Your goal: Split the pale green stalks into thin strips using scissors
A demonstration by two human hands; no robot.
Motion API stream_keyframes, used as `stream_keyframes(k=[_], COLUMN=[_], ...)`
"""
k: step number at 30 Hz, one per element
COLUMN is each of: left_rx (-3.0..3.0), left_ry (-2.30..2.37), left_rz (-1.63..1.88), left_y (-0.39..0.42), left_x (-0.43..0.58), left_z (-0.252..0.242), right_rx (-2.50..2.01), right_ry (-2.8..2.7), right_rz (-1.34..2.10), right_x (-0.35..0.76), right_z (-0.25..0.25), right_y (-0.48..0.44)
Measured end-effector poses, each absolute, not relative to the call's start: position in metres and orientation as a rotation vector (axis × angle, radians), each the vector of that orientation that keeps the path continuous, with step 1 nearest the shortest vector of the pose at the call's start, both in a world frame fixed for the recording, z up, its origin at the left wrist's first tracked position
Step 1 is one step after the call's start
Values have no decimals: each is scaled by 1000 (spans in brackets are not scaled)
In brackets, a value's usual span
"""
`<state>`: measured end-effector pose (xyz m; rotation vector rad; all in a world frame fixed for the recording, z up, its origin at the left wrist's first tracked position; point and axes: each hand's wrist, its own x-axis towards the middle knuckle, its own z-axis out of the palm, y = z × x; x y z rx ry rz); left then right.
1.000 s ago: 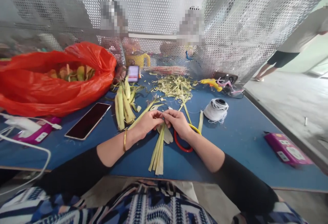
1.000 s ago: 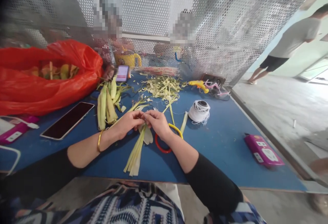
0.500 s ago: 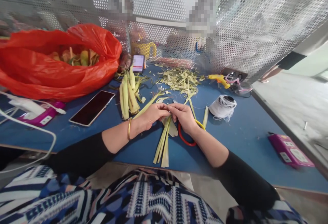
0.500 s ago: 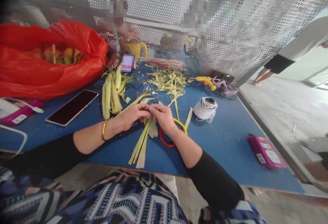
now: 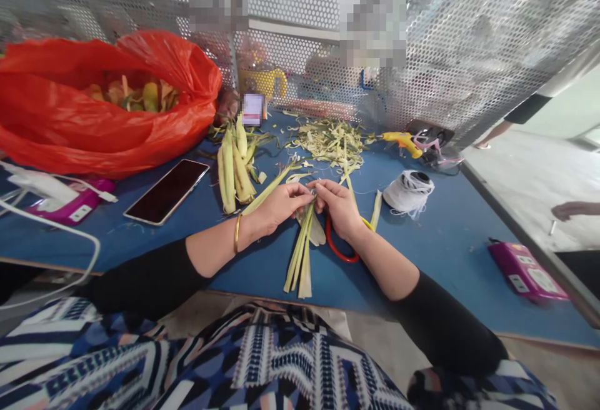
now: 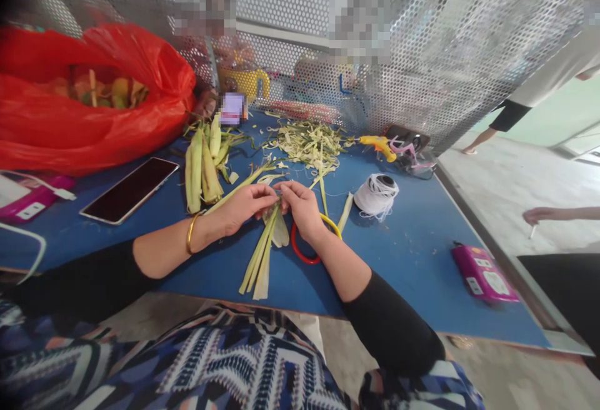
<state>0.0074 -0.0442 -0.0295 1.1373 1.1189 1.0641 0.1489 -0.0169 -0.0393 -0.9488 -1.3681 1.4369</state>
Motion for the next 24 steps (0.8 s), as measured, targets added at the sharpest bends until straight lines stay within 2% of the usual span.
stream_keyframes(k=[7, 11, 24], left_rx=[1079, 1102, 1037], left_ry=[1051, 982, 1172], left_rz=[1217, 1149, 1023], left_y=[-43, -43, -42], left_x=[7, 8, 4], left_z=[-38, -37, -33], right_rx=[-963, -976, -947], right_ry=[-1324, -1344, -1460], right_rz=[1427, 1430, 1296], right_x=[147, 148, 153], right_z=[-41, -42, -42], right_y=[-16, -15, -14])
